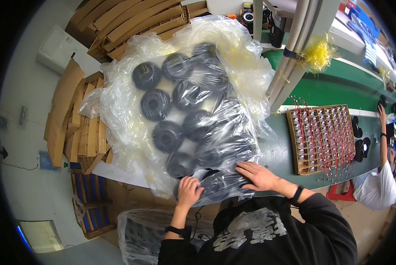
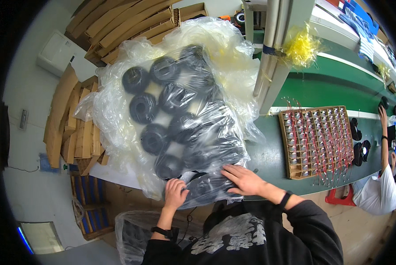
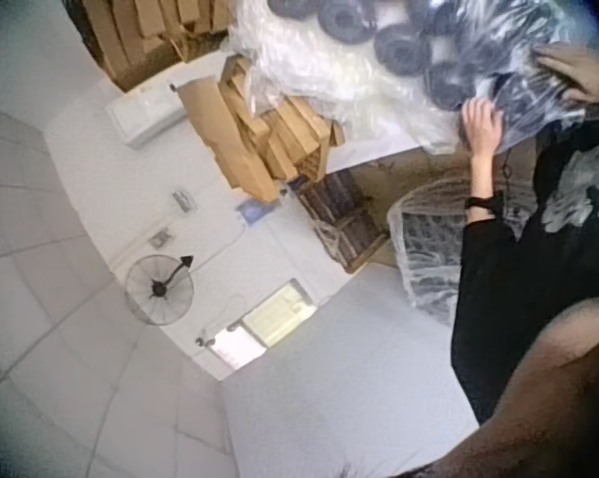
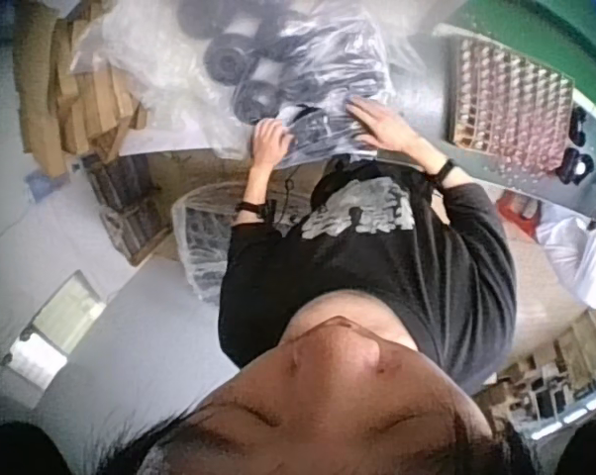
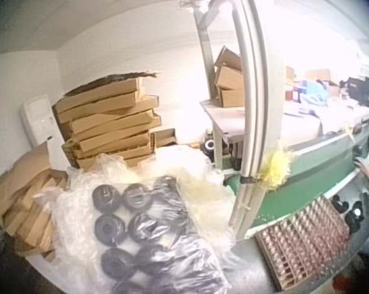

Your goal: Assembling plastic fan housing components and electronic motor units on a factory production line.

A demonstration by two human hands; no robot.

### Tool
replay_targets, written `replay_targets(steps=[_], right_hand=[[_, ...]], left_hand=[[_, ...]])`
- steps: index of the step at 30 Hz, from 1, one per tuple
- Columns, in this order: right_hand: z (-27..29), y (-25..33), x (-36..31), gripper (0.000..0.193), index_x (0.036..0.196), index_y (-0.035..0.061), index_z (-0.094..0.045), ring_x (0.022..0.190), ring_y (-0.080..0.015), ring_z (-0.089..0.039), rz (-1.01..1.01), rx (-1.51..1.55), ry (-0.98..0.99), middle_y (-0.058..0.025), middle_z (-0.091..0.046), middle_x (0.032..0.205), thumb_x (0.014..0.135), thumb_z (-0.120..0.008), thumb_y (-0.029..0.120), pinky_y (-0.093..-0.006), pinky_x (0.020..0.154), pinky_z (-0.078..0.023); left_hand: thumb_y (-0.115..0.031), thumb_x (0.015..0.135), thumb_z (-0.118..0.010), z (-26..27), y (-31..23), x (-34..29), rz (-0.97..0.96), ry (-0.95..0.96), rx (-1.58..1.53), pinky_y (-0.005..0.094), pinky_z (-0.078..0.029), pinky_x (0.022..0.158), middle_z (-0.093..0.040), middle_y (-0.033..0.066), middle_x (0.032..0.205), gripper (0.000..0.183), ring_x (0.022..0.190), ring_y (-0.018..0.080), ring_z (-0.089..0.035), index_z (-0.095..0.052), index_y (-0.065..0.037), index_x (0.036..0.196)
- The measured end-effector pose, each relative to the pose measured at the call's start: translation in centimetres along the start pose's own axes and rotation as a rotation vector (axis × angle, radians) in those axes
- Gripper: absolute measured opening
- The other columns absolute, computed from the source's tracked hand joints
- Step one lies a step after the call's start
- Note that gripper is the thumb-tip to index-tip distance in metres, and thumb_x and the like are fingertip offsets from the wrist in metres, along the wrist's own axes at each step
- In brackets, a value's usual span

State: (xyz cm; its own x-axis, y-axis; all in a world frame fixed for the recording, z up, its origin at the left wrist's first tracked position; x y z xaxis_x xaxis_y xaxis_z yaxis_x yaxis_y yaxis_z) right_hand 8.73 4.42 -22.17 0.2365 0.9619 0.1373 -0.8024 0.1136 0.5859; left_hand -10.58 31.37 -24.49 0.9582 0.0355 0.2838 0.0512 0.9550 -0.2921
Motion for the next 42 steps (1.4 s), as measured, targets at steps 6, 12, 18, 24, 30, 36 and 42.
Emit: replay_targets(steps=[6, 12, 18, 24, 30, 36, 42], right_hand=[[-2.8, -0.7, 1.3, 0.057, 0.121, 0.0001, -0.051, 0.109, -0.0326, -0.051, -0.107, 0.004, 0.009, -0.0177, -0.055, 0.115, 0.081, -0.063, 0.040, -0.0414, 0.095, -0.040], [-1.4, -2.8, 0.8, 0.025, 0.105, 0.0022, -0.058, 0.092, -0.0325, -0.058, -0.132, 0.115, -0.270, -0.0134, -0.060, 0.096, 0.083, -0.060, 0.014, -0.0401, 0.082, -0.046], [-0.7, -4.3, 1.6, 0.016, 0.098, 0.0065, -0.060, 0.093, -0.0264, -0.053, 0.022, 0.050, -0.203, -0.0071, -0.055, 0.097, 0.084, -0.059, 0.013, -0.0362, 0.082, -0.043], [-1.8, -4.7, 2.0, 0.012, 0.090, 0.0095, -0.062, 0.092, -0.0251, -0.051, -0.056, -0.007, -0.208, -0.0048, -0.054, 0.096, 0.083, -0.061, 0.019, -0.0356, 0.082, -0.042], [-1.3, -5.4, 2.6, 0.012, 0.088, 0.0095, -0.060, 0.086, -0.0256, -0.050, -0.077, -0.122, -0.199, -0.0052, -0.053, 0.093, 0.083, -0.061, 0.021, -0.0344, 0.078, -0.041], [-1.0, -0.9, 1.1, 0.027, 0.098, 0.0054, -0.060, 0.103, -0.0283, -0.051, 0.085, 0.039, -0.194, -0.0094, -0.055, 0.108, 0.082, -0.063, 0.026, -0.0391, 0.091, -0.040], [-3.1, 0.9, -2.2, 0.046, 0.123, 0.0049, -0.051, 0.127, -0.0279, -0.040, 0.090, -0.100, -0.036, -0.0101, -0.047, 0.131, 0.085, -0.059, 0.031, -0.0406, 0.107, -0.029]], left_hand=[[-0.037, 0.079, -0.067, -1.5, -6.6, 5.0, 0.377, 0.291, -0.269, 0.0418, -0.041, 0.084, -0.058, 0.0089, 0.094, 0.047, 0.090, 0.0300, -0.056, -0.052, -0.007, 0.112], [-0.038, 0.079, -0.067, -5.6, -10.0, 8.7, 0.072, 0.118, -0.154, 0.0382, -0.040, 0.082, -0.057, 0.0104, 0.088, 0.037, 0.088, 0.0278, -0.054, -0.057, -0.005, 0.092], [-0.032, 0.081, -0.067, -7.5, -13.2, 7.5, 0.092, 0.218, -0.117, 0.0376, -0.046, 0.057, -0.057, 0.0054, 0.070, 0.029, 0.064, 0.0255, -0.060, -0.052, -0.007, 0.081], [-0.026, 0.085, -0.063, -6.5, -15.7, 3.2, 0.031, 0.196, -0.301, 0.0392, -0.049, 0.056, -0.061, 0.0107, 0.072, 0.023, 0.065, 0.0288, -0.063, -0.053, -0.006, 0.085], [-0.023, 0.092, -0.051, -3.4, -11.8, 3.3, 0.538, 0.142, -0.450, 0.0486, -0.047, 0.067, -0.063, 0.0192, 0.083, 0.020, 0.078, 0.0404, -0.061, -0.058, -0.004, 0.089], [-0.036, 0.085, -0.059, -3.4, -10.0, 2.7, 0.548, 0.258, 0.083, 0.0447, -0.044, 0.075, -0.066, 0.0148, 0.081, 0.031, 0.082, 0.0327, -0.060, -0.060, -0.005, 0.084], [-0.032, 0.085, -0.062, -4.6, -10.6, 1.3, 0.782, 0.151, -0.190, 0.0406, -0.040, 0.087, -0.067, 0.0146, 0.080, 0.033, 0.083, 0.0299, -0.062, -0.054, -0.001, 0.091]])
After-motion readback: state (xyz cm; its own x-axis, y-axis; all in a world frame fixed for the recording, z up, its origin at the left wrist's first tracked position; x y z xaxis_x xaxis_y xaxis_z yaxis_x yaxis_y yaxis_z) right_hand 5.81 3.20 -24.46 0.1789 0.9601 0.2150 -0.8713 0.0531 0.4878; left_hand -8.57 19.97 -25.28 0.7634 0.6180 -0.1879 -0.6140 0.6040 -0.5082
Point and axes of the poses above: each hand's wrist, its own x-axis towards the middle knuckle, its own z-axis out of the back of the hand, y = z × x, the point moved 1 cm from there along x, towards the middle knuckle
